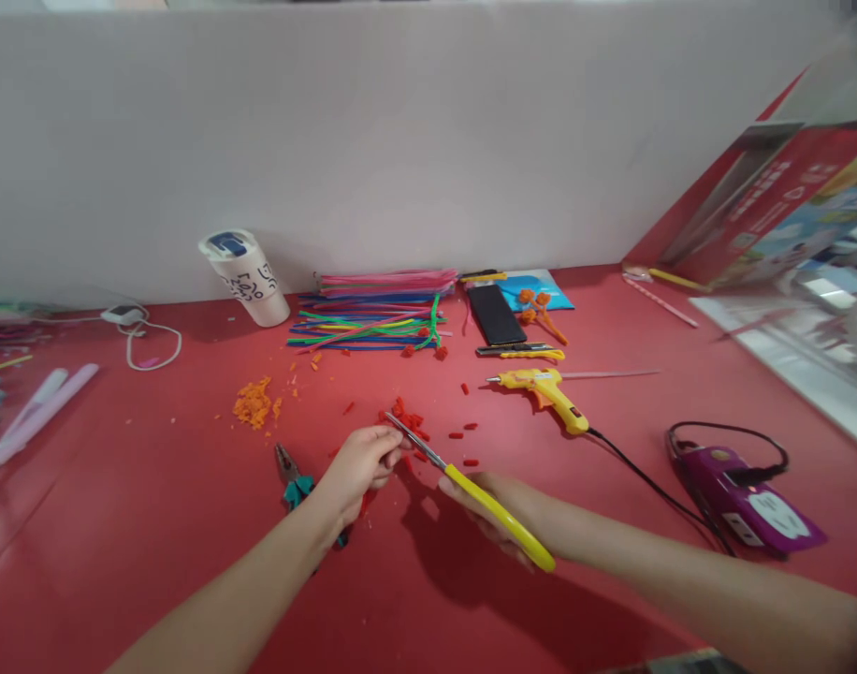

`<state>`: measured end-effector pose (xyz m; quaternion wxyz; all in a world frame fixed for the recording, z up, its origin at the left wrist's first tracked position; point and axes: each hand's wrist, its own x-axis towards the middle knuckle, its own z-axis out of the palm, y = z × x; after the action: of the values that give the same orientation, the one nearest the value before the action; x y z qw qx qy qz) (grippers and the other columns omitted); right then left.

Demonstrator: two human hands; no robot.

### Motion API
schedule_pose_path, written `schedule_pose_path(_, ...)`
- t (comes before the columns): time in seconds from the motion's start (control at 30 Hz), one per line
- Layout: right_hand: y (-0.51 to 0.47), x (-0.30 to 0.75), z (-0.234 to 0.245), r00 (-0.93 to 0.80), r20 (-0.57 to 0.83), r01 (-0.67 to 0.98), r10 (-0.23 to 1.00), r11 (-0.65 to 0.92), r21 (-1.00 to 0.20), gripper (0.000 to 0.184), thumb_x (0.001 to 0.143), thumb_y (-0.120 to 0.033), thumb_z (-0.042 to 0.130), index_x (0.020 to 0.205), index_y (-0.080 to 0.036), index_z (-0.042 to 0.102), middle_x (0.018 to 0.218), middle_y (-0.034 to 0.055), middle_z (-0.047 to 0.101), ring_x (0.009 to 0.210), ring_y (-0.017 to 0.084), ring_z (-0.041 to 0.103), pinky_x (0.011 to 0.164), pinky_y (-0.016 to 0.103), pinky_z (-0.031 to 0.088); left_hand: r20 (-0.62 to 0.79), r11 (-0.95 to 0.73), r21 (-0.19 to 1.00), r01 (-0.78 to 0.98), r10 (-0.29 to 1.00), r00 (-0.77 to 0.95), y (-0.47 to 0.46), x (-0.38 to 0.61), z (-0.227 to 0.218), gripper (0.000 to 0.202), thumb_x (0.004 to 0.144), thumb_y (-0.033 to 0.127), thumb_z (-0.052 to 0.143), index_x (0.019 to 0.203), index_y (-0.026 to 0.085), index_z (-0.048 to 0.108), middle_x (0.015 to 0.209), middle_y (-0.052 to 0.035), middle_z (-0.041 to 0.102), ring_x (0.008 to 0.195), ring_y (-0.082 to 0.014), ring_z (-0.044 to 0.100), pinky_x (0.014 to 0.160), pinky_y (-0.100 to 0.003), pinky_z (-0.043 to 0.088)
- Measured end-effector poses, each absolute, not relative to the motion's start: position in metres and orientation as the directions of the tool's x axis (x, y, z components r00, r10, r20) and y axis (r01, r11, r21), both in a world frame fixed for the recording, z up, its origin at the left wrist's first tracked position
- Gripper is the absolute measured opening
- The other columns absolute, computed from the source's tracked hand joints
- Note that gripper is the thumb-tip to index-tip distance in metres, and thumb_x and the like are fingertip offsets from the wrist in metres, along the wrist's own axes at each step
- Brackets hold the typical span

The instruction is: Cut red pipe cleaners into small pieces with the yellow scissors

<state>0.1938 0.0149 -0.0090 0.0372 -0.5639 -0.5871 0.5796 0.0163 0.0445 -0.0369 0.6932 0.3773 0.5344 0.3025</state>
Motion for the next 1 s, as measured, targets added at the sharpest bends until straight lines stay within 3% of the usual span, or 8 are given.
schedule_pose_path(0.17, 0.017, 0.206, -0.016, -0.237, -0.500, 0.781, 0.833, -0.143, -0.608, 0.036, 0.078, -0.049, 0.040, 0.062, -0.018, 0.045, 0.056, 0.0009, 0.049, 0.052, 0.013, 0.045, 0.051, 0.025, 0.029, -0.457, 0.439, 0.889, 0.131, 0.871, 0.178, 0.034, 0.001, -0.031, 0.024, 0.072, 0.037, 0.046, 0.070, 0.014, 0.051, 0.050, 0.0051, 0.046, 0.032, -0.0026, 0.027, 0.034, -0.017, 0.016)
schedule_pose_path(0.37, 0.018, 0.236, -0.018, -0.099, -0.353, 0.893, 0.930, -0.073, -0.443, 0.018, 0.080, -0.022, 0.043, 0.095, -0.013, 0.046, 0.079, 0.0103, 0.060, 0.069, 0.017, 0.056, 0.055, 0.024, 0.029, -0.255, 0.249, 0.819, 0.517, 0.965, -0.060, 0.029, -0.045, -0.025, 0.025, 0.070, 0.040, 0.048, 0.063, 0.017, 0.053, 0.056, 0.0033, 0.049, 0.038, -0.0088, 0.047, 0.041, -0.022, 0.037)
schedule_pose_path(0.53, 0.028, 0.242, -0.027, -0.042, -0.289, 0.933, 0.956, -0.066, -0.353, 0.024, 0.075, -0.009, 0.043, 0.099, -0.010, 0.043, 0.086, 0.0145, 0.061, 0.075, 0.020, 0.058, 0.056, 0.025, 0.029, -0.261, 0.271, 0.847, 0.458, 0.961, -0.087, 0.042, -0.050, -0.043, 0.023, 0.065, 0.037, 0.052, 0.054, 0.016, 0.052, 0.065, 0.0003, 0.048, 0.054, -0.0144, 0.057, 0.056, -0.028, 0.048)
schedule_pose_path(0.7, 0.033, 0.219, -0.033, -0.100, -0.273, 0.926, 0.957, -0.011, -0.377, 0.021, 0.073, -0.010, 0.045, 0.094, -0.011, 0.044, 0.084, 0.0123, 0.062, 0.073, 0.018, 0.058, 0.053, 0.024, 0.029, -0.304, 0.293, 0.935, 0.201, 0.952, 0.027, 0.049, -0.015, -0.046, 0.019, 0.067, 0.035, 0.054, 0.064, 0.016, 0.054, 0.069, -0.0026, 0.057, 0.070, -0.0162, 0.060, 0.072, -0.029, 0.049)
schedule_pose_path(0.77, 0.034, 0.212, -0.029, -0.136, -0.266, 0.916, 0.954, 0.018, -0.402, 0.018, 0.076, -0.015, 0.046, 0.093, -0.013, 0.044, 0.081, 0.0085, 0.062, 0.069, 0.016, 0.058, 0.052, 0.023, 0.030, -0.336, 0.324, 0.932, 0.164, 0.940, 0.054, 0.049, -0.006, -0.040, 0.023, 0.066, 0.036, 0.055, 0.075, 0.015, 0.056, 0.072, -0.0042, 0.060, 0.069, -0.0173, 0.061, 0.065, -0.030, 0.050)
schedule_pose_path(0.87, 0.036, 0.215, -0.021, -0.135, -0.230, 0.912, 0.964, 0.030, -0.408, 0.020, 0.078, -0.016, 0.045, 0.098, -0.013, 0.044, 0.086, 0.0083, 0.061, 0.074, 0.015, 0.057, 0.056, 0.023, 0.033, -0.294, 0.280, 0.897, 0.341, 0.956, -0.012, 0.054, -0.011, -0.033, 0.026, 0.066, 0.040, 0.053, 0.075, 0.016, 0.058, 0.068, -0.0037, 0.060, 0.057, -0.0176, 0.058, 0.051, -0.029, 0.046)
schedule_pose_path(0.93, 0.039, 0.224, -0.018, -0.095, -0.202, 0.920, 0.975, 0.008, -0.392, 0.023, 0.081, -0.016, 0.044, 0.103, -0.011, 0.044, 0.092, 0.0108, 0.060, 0.080, 0.017, 0.057, 0.062, 0.025, 0.037, -0.161, 0.187, 0.854, 0.486, 0.982, -0.095, 0.063, -0.025, -0.033, 0.026, 0.068, 0.041, 0.049, 0.068, 0.018, 0.059, 0.079, -0.0065, 0.061, 0.070, -0.0218, 0.059, 0.057, -0.031, 0.047)
schedule_pose_path(1.0, 0.044, 0.233, -0.018, -0.047, -0.196, 0.928, 0.979, -0.030, -0.370, 0.024, 0.082, -0.019, 0.046, 0.103, -0.008, 0.047, 0.094, 0.0117, 0.058, 0.084, 0.018, 0.056, 0.069, 0.029, 0.041, -0.014, 0.054, 0.790, 0.610, 0.997, -0.070, 0.073, -0.040, -0.035, 0.023, 0.066, 0.035, 0.048, 0.054, 0.018, 0.058, 0.090, -0.0096, 0.061, 0.101, -0.0282, 0.050, 0.081, -0.036, 0.042)
